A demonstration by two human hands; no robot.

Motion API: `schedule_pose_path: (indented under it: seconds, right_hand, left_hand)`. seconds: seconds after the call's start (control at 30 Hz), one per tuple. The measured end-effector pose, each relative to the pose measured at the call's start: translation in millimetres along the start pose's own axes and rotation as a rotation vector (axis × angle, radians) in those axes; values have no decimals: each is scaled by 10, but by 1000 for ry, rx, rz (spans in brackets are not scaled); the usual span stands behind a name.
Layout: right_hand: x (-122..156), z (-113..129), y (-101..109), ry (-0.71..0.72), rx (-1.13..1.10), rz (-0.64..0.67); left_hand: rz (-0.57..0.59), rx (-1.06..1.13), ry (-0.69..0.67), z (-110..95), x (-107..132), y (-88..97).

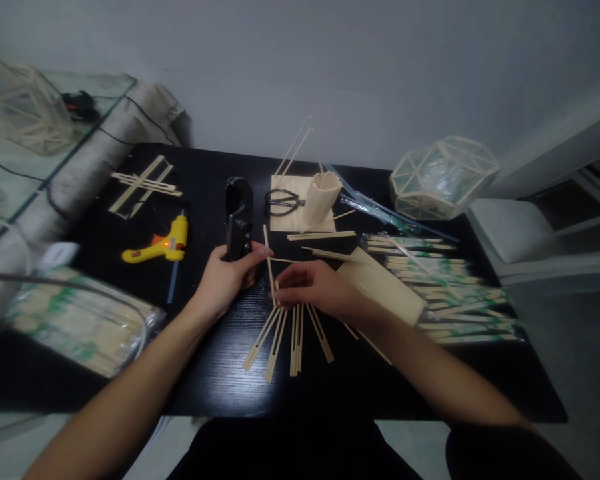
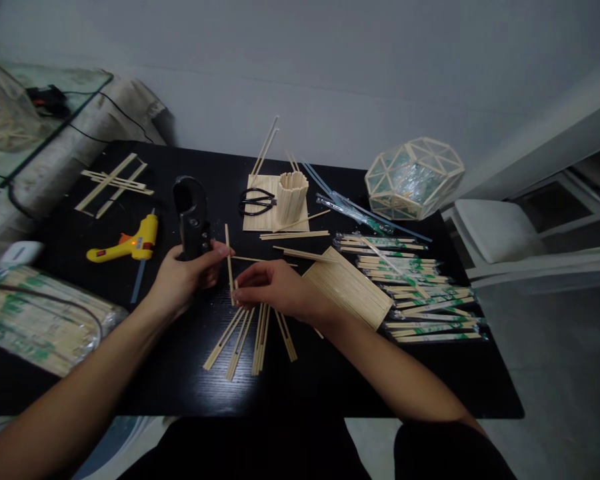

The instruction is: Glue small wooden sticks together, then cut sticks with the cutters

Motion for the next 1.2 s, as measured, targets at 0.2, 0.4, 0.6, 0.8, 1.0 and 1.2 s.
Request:
schedule_pose_path:
  seconds: [0.2, 0.4, 0.6, 0.8, 1.0, 1.2]
  right_hand:
    - [1, -11, -11, -21, 8, -22]
    - [-10, -40, -7, -20, -8, -27]
    - [-21, -53, -21, -33, -45, -10]
    - [-3, -18, -32, -35, -53, -14]
    - [28, 35, -37, -23, -34, -14]
    - [88, 191, -5, 109, 39, -12]
  left_hand:
    - [-10, 9, 0, 0, 27, -31]
    - [-18, 8, -4, 1, 45, -61]
    - [-21, 14, -8, 7, 50, -66]
    - [6, 1, 7, 25, 43, -66]
    - [93, -33, -6, 45, 39, -72]
    - [39, 31, 0, 6, 33, -52]
Point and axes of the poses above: each hand's wrist, its own x-axis away from the middle knuckle, its own y-axis out of the back of the hand, z = x × y, the point moved 4 cm from there along -x, towards the middle knuckle
